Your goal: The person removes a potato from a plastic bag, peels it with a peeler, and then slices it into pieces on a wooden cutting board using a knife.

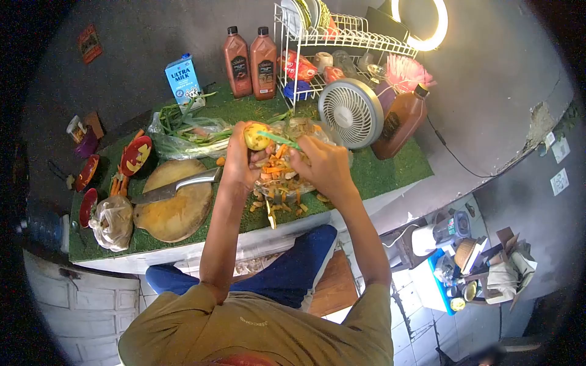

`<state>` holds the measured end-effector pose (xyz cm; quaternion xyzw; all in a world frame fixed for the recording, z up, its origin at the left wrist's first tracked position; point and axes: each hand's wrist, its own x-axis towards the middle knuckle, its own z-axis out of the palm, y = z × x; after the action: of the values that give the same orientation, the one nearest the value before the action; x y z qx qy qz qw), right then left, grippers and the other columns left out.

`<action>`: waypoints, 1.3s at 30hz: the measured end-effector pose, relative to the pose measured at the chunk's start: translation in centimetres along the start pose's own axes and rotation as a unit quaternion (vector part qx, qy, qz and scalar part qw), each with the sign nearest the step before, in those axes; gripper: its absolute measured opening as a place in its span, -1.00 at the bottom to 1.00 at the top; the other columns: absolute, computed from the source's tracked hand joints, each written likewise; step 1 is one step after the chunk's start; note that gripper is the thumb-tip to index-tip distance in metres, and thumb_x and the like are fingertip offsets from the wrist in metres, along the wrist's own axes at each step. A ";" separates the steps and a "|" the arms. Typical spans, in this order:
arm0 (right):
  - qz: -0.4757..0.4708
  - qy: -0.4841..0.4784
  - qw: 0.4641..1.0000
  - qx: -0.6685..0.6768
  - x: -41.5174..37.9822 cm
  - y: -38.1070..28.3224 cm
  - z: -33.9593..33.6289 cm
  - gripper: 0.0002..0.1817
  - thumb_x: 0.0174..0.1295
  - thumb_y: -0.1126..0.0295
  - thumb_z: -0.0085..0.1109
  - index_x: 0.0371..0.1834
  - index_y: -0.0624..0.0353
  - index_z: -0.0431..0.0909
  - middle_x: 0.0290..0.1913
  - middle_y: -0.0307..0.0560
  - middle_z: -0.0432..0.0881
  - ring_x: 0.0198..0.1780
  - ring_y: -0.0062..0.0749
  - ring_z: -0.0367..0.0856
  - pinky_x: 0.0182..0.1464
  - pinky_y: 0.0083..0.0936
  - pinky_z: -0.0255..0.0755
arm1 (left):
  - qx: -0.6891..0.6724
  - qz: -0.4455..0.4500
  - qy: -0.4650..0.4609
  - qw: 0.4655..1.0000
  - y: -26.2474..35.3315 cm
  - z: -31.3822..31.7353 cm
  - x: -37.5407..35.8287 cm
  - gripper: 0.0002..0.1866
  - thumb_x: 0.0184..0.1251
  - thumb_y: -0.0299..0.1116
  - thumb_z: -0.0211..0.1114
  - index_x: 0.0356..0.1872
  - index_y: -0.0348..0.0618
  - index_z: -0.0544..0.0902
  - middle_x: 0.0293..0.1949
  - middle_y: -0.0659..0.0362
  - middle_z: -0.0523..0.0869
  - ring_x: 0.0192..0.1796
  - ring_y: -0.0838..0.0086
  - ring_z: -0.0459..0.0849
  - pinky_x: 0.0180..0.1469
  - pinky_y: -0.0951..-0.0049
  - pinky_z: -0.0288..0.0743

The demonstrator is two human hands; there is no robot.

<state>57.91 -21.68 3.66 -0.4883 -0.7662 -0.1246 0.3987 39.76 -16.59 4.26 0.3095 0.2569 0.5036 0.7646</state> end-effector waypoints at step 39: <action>0.152 0.027 0.979 0.134 -1.5 -6.2 1.4 -0.86 0.44 0.38 0.06 -0.17 0.24 0.45 -0.43 0.26 0.57 -0.37 0.28 0.58 -0.35 -0.05 0.40 | -0.148 0.125 0.078 0.978 -3.8 1.9 -0.3 -0.67 0.59 -0.08 -0.10 -0.22 -0.07 0.52 -0.44 0.25 0.57 -0.52 0.57 0.40 -0.51 0.54 0.25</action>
<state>52.30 -24.83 2.89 -0.5379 -0.6816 0.0282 0.4953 43.29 -18.42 2.77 0.1822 0.1975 0.6505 0.7104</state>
